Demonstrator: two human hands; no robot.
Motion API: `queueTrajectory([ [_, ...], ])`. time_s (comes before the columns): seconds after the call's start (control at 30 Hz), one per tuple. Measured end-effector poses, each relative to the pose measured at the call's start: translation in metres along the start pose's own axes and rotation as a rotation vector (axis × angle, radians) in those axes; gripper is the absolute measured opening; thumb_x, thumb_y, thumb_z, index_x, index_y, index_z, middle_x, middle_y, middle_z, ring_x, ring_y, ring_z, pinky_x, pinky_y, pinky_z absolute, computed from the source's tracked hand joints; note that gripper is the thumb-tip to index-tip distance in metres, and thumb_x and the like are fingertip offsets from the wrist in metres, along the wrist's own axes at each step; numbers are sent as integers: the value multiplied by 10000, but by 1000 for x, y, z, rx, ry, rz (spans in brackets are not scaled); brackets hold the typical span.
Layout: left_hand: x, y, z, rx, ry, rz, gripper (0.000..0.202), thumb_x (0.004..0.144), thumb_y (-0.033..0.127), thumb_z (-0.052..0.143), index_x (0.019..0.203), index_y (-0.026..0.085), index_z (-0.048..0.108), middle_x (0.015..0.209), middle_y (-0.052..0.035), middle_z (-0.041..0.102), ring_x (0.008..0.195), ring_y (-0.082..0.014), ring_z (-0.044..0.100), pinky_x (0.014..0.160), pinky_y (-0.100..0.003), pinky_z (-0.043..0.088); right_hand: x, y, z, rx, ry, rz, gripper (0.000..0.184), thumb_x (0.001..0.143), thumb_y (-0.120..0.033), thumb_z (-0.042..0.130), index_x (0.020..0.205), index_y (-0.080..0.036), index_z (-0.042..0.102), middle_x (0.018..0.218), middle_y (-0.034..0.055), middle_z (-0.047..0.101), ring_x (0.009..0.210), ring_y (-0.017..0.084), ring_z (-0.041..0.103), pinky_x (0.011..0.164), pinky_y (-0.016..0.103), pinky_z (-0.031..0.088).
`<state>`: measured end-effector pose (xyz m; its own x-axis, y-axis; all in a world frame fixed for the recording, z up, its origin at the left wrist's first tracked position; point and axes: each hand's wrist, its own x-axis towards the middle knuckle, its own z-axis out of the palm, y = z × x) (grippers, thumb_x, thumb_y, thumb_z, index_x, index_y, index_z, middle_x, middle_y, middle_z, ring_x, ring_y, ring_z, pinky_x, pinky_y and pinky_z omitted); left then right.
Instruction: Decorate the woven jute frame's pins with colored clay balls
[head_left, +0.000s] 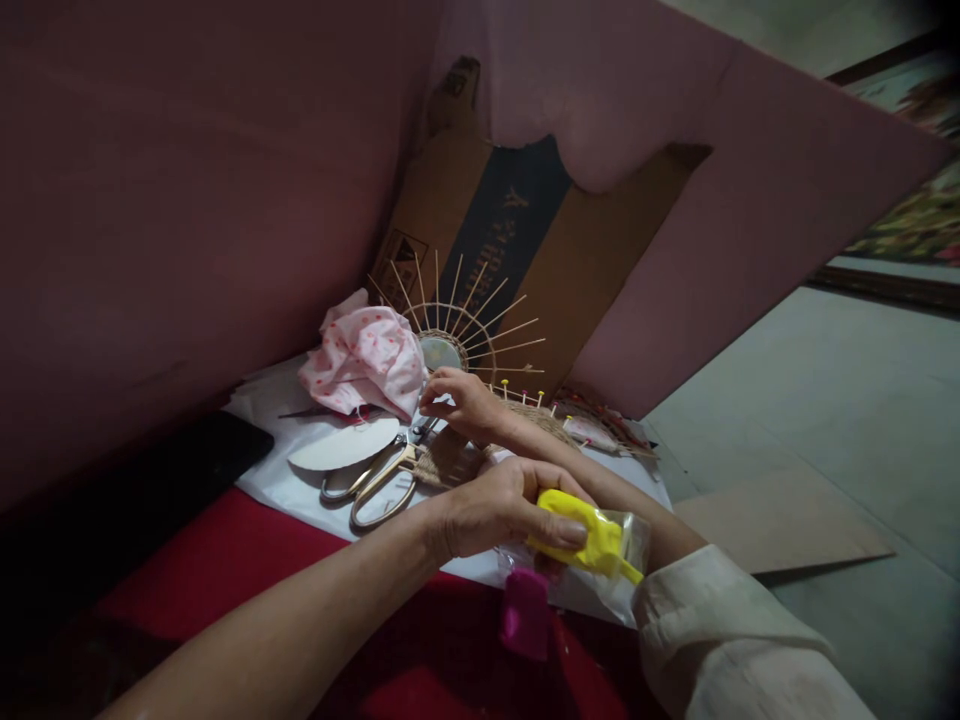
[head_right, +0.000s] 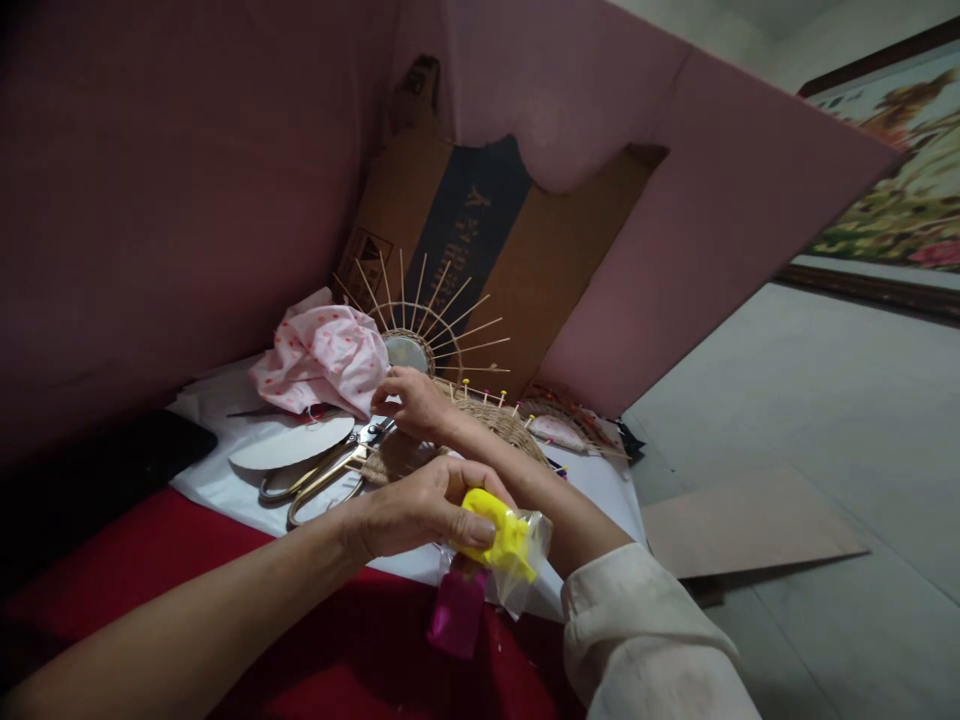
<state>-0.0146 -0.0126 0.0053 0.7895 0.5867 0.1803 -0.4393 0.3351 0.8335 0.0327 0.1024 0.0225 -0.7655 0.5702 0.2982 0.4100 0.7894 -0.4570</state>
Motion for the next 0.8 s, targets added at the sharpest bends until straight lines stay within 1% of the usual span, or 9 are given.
queueTrajectory([
  [0.1, 1, -1, 0, 2, 12, -1, 284, 610, 226, 794, 843, 134, 660, 727, -16, 645, 546, -89, 573, 519, -201, 445, 1, 5, 0, -109, -10, -74, 38, 740, -144, 710, 718, -167, 689, 874, 48, 652, 910, 182, 522, 835, 329, 394],
  [0.23, 1, 0, -1, 12, 21, 13, 291, 613, 247, 794, 850, 140, 662, 735, -26, 648, 545, -104, 579, 522, -222, 449, 0, 9, 2, -169, -28, -115, 18, 758, -170, 706, 740, -170, 707, 905, 62, 668, 930, 186, 518, 849, 340, 398],
  [0.43, 0, 3, 1, 29, 50, 8, 330, 589, 302, 810, 836, 137, 667, 711, -25, 638, 525, -104, 567, 508, -227, 429, -2, 6, 3, -166, -43, -103, 132, 722, -66, 695, 739, -194, 716, 893, 37, 674, 900, 176, 527, 840, 326, 407],
  [0.63, 0, 2, 2, 45, 56, 23, 311, 604, 290, 798, 834, 134, 657, 707, -28, 631, 526, -105, 561, 500, -222, 425, -2, 2, 3, -176, -64, -104, 145, 742, -54, 659, 725, -185, 719, 903, 47, 679, 937, 185, 525, 870, 337, 392],
  [0.73, 0, 2, 2, 43, 51, 27, 301, 610, 272, 794, 838, 131, 657, 714, -26, 632, 529, -102, 560, 510, -224, 431, -2, -1, 2, -182, -81, -111, 211, 713, -7, 638, 761, -196, 720, 922, 38, 671, 931, 180, 527, 867, 336, 386],
  [0.8, 0, 2, 2, 39, 48, 25, 297, 609, 271, 794, 831, 128, 658, 696, -23, 630, 517, -100, 556, 502, -220, 426, -2, -3, 1, -192, -92, -111, 225, 706, -6, 632, 792, -195, 720, 941, 41, 663, 937, 182, 522, 859, 334, 383],
])
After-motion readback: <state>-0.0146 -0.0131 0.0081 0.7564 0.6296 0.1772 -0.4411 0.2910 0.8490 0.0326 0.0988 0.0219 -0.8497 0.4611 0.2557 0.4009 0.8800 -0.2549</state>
